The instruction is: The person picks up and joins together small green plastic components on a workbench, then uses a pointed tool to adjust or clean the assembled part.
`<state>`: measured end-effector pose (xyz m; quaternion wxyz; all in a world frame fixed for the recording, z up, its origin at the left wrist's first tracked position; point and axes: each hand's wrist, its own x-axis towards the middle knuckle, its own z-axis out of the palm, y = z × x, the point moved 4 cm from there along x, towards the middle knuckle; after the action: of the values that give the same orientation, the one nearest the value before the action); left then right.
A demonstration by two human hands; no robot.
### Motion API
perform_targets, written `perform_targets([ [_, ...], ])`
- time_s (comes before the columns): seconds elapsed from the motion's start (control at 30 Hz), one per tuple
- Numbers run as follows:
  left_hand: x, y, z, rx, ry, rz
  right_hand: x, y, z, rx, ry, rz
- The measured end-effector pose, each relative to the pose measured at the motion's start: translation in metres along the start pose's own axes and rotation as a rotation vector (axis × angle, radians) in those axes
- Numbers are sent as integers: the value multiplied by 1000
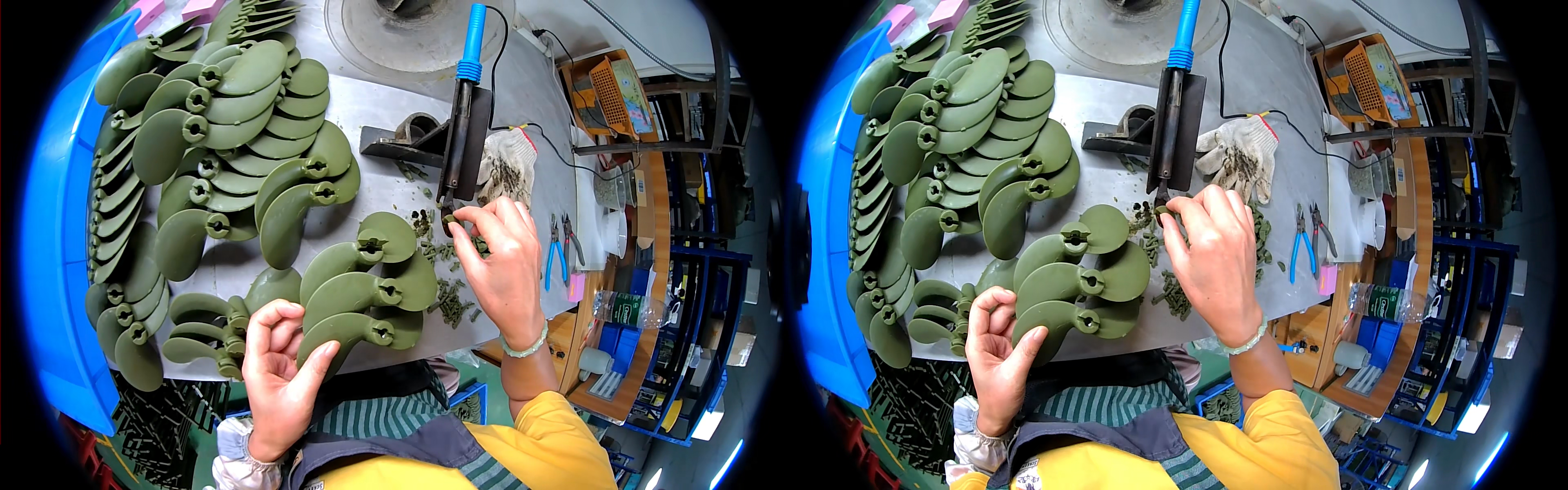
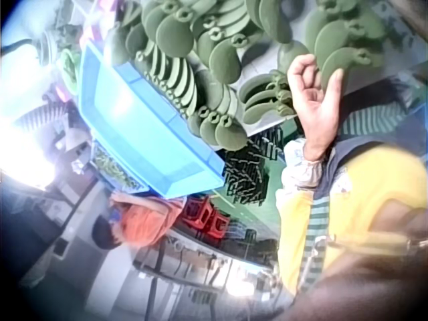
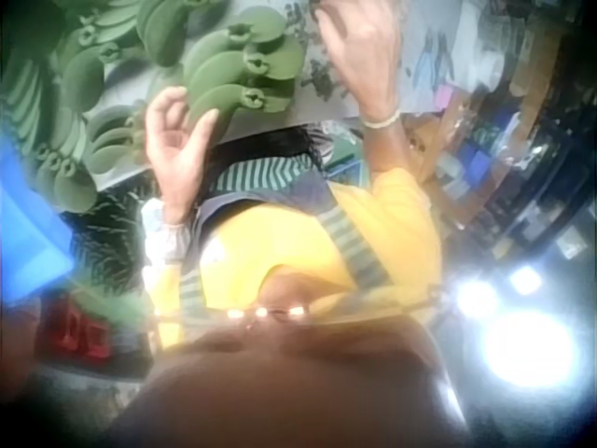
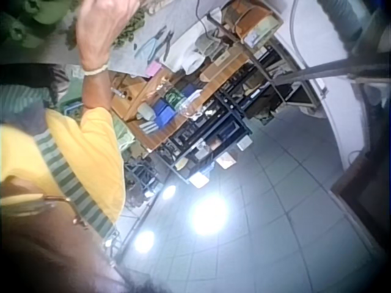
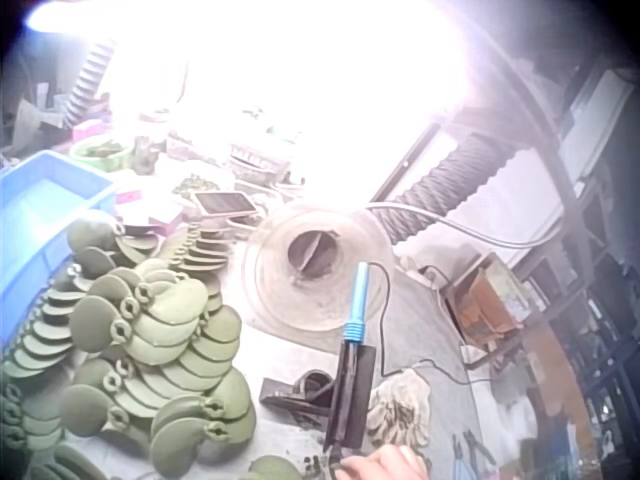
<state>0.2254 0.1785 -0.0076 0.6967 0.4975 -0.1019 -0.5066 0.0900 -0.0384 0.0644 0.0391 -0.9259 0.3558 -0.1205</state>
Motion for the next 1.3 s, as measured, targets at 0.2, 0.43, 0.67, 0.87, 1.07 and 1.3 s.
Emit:
perform_targets([
  [0.2, 1, -1, 0, -5, -5, 11, 0, -2, -3, 58, -19, 0],
  [0.43, 0, 0, 3, 2, -11, 29, -3, -36, -24, 399, -196, -27],
  [0.67, -2, 0, 4, 14, -26, 41, -2, -48, -22, 385, -276, -113],
  [0.87, -2, 0, 3, 27, -37, 53, 0, -50, -21, 366, -298, -136],
  [1.07, -2, 0, 3, 28, -42, 66, 3, -54, -20, 362, -215, -151],
  [1.3, -12, 4, -10, 38, 28, 57, -10, -30, -50, 477, -65, 107],
])
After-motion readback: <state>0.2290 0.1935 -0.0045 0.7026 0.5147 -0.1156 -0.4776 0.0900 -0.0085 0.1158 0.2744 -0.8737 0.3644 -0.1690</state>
